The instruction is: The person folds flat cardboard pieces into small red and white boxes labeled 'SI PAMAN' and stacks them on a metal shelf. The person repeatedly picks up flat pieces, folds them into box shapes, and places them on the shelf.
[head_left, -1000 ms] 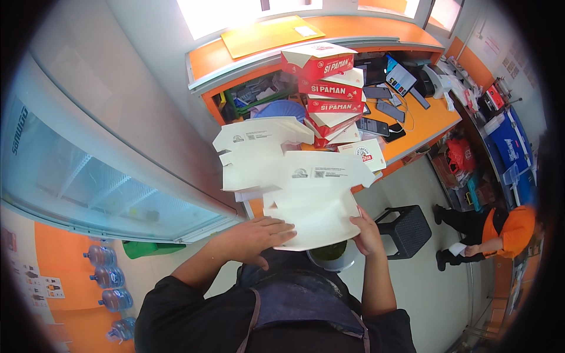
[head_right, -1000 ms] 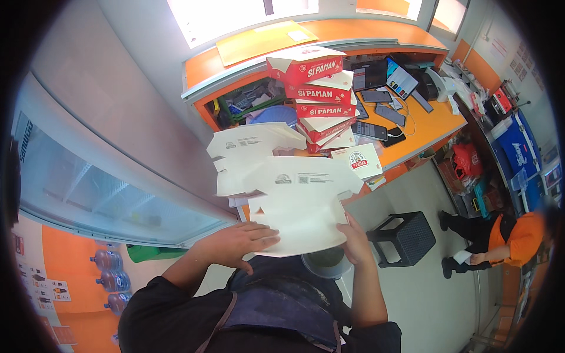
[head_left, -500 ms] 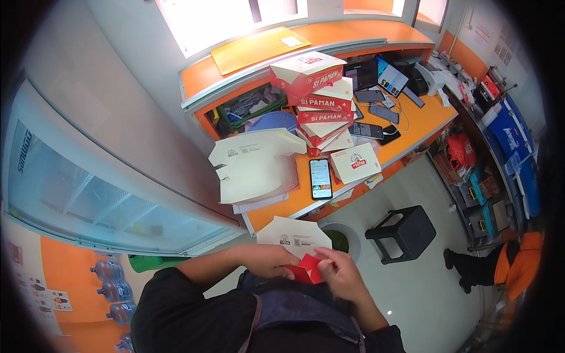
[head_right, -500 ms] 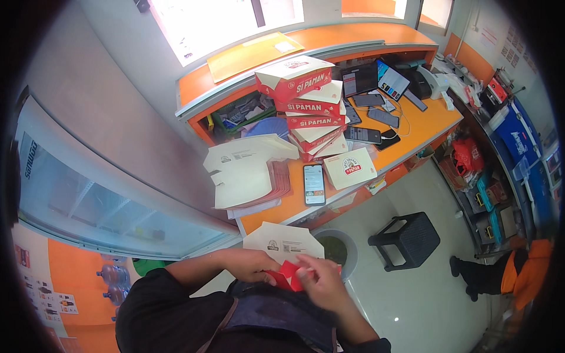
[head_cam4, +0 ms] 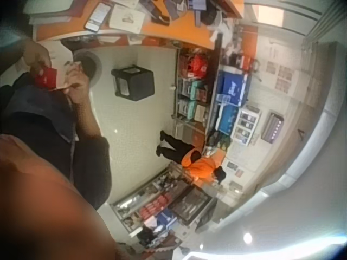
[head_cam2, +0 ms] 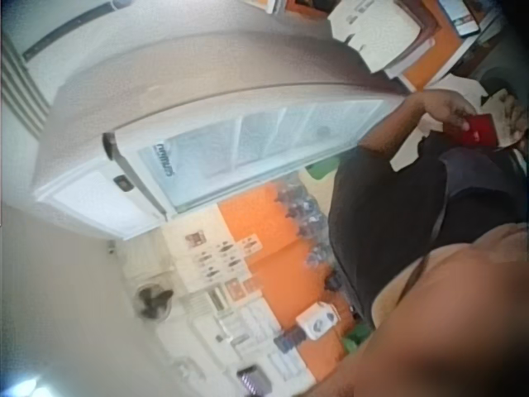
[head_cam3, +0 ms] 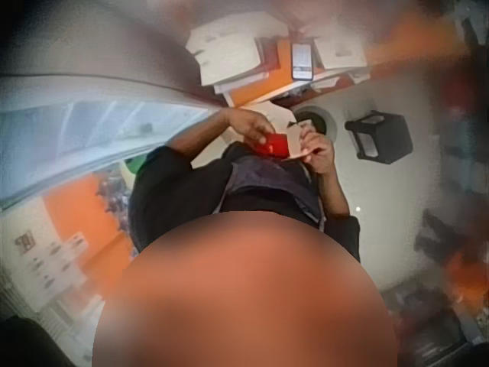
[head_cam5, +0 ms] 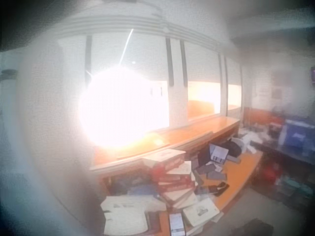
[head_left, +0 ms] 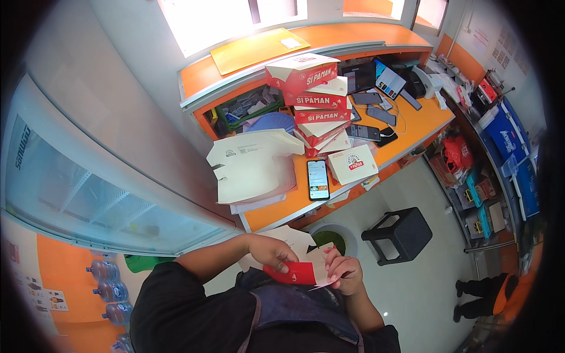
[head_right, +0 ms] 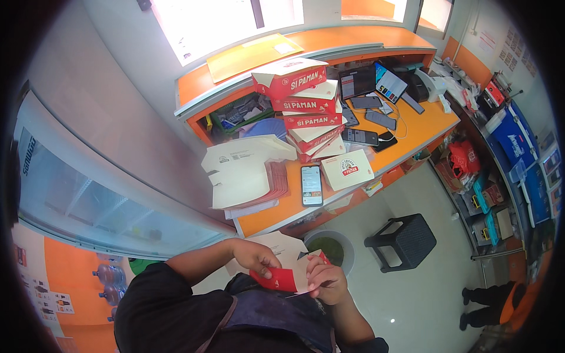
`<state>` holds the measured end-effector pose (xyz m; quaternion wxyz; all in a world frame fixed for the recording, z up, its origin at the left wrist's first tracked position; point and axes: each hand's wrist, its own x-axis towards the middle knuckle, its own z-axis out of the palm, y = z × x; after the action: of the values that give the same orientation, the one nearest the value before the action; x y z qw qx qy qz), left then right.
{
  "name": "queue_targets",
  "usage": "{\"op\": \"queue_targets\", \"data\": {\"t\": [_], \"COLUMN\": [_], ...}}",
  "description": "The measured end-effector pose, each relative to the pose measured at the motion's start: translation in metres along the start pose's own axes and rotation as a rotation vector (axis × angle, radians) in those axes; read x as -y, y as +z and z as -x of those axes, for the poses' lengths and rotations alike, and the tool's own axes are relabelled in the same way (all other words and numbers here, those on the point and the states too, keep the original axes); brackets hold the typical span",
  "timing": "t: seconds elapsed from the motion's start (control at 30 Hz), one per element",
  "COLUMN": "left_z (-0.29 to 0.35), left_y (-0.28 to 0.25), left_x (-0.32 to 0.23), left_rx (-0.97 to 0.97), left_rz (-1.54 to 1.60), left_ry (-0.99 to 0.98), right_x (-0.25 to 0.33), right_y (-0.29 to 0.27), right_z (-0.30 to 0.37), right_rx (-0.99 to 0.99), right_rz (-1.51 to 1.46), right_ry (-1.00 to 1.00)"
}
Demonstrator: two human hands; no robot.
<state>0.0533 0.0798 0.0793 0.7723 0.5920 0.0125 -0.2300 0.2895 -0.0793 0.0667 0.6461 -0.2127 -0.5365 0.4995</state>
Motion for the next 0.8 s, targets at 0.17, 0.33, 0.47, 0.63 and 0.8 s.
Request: {"op": "queue_targets", "data": {"t": [0.17, 0.33, 0.47, 0.63, 0.8], "left_z": [-0.016, -0.017, -0.013, -0.013, -0.012], "left_y": [0.005, 0.017, 0.02, 0.017, 0.024], "left_x": [0.016, 0.016, 0.008, 0.008, 0.006], "left_rx": [-0.127, -0.23, -0.256, -0.286, -0.318], "left_rz": [-0.068, -0.093, -0.191, -0.24, -0.136], "left_ry": [-0.145, 0.056, 0.026, -0.036, -0.041], "right_x": [0.013, 0.029, 0.041, 0.038, 0.027], "right_y": [0.002, 0.01, 0.013, 0.017, 0.026], "right_z": [-0.011, -0.026, -0.031, -0.028, -0.018], "right_rx": [0.162, 0.338, 0.379, 0.189, -0.149], "right_rz": [0.27, 0.633, 0.886, 1.029, 1.05], "right_ry": [0.166, 0.216, 0.204, 0.19, 0.215]}}
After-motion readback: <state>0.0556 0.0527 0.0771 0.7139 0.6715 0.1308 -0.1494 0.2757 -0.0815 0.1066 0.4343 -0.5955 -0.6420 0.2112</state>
